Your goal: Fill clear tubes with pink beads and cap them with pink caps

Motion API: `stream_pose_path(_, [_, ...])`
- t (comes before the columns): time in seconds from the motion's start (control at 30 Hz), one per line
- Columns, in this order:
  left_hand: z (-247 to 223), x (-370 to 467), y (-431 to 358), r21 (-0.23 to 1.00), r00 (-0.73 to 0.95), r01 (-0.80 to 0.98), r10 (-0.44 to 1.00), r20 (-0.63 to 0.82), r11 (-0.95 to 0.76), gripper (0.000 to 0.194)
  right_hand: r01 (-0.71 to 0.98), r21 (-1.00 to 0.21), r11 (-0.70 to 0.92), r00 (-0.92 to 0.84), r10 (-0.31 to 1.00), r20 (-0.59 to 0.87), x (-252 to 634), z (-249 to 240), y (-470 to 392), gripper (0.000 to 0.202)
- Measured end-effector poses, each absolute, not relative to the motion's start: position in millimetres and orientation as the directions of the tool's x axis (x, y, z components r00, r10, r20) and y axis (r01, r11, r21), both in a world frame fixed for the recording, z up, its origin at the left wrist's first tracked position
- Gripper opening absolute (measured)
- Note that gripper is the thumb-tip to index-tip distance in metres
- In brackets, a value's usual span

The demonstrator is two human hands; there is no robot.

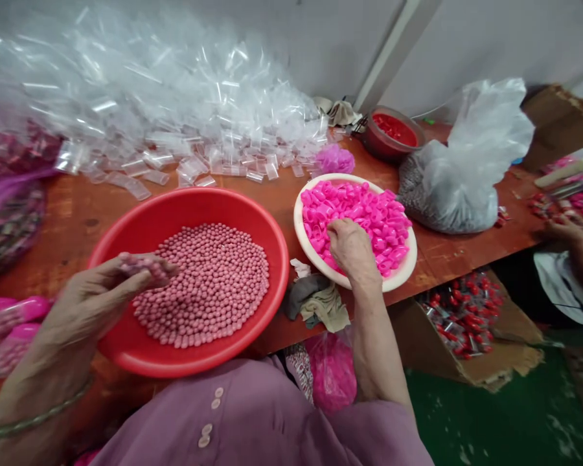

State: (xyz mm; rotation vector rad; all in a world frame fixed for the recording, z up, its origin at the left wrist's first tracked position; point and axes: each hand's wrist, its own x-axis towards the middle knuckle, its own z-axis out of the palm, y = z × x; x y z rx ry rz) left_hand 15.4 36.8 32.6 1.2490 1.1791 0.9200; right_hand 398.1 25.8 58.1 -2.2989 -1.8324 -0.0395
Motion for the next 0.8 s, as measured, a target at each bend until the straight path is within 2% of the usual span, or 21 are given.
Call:
stream_pose_path(0.07, [31.7,22.6,37.6,0.987,0.156,0.069,0.975,-0.156,0.147,0.023,0.943,0.029,-0.331,0.328,0.942,0.072,409.4,54.1,22.5,0.022])
stream_pose_path(0.13, [30.6,30.3,40.4,0.986,0.172,0.099,0.974,-0.150,0.134,0.025,0.917,0.092,-0.389,0.387,0.921,0.038,410.1,48.8,21.3,0.027])
stream_pose_path(0.27, [33.4,41.4,46.4,0.966,0.307,0.229,0.933,-0.189,0.120,0.033,0.900,0.079,-0.429,0.430,0.903,-0.007,402.4,41.7,22.4,0.035])
stream_pose_path(0.33, [38.7,44.8,47.2,0.971,0.318,0.160,0.922,-0.219,0.176,0.035,0.902,0.040,-0.431,0.431,0.902,0.007,403.8,41.8,20.7,0.036])
stream_pose_path(0.4, [44.6,48.5,46.9,0.975,0.284,0.038,0.933,-0.220,0.219,0.035,0.910,-0.057,-0.411,0.414,0.908,0.064,410.9,44.1,17.3,0.036])
stream_pose_path(0.47, [48.7,53.3,46.5,0.972,0.265,-0.047,0.941,-0.211,0.231,0.033,0.908,-0.251,-0.336,0.384,0.907,0.174,420.3,48.5,14.5,0.032])
stream_pose_path(0.53, [49.4,58.7,45.9,0.969,0.272,-0.096,0.942,-0.195,0.229,0.030,0.856,-0.465,-0.228,0.420,0.831,0.365,424.7,55.7,14.5,0.031])
stream_pose_path(0.63, [44.7,66.3,43.0,0.958,0.291,-0.176,0.942,-0.168,0.226,0.027,0.726,-0.686,0.050,0.475,0.685,0.553,406.8,71.5,23.1,0.025])
stream_pose_path(0.7, [40.5,70.4,39.7,0.936,0.322,-0.238,0.930,-0.175,0.258,0.029,0.585,-0.761,0.281,0.523,0.586,0.619,375.5,80.4,34.4,0.020])
stream_pose_path(0.73, [38.8,72.0,37.9,0.920,0.347,-0.265,0.919,-0.187,0.288,0.030,0.443,-0.769,0.461,0.569,0.518,0.639,355.7,82.5,40.5,0.016])
stream_pose_path(0.77, [37.7,73.3,36.2,0.902,0.373,-0.291,0.906,-0.201,0.320,0.031,0.267,-0.815,0.515,0.522,0.634,0.571,334.5,82.2,46.1,0.015])
stream_pose_path(0.8, [37.2,74.3,34.6,0.882,0.395,-0.316,0.893,-0.214,0.351,0.033,0.124,-0.864,0.489,0.431,0.757,0.490,313.2,79.4,50.4,0.015])
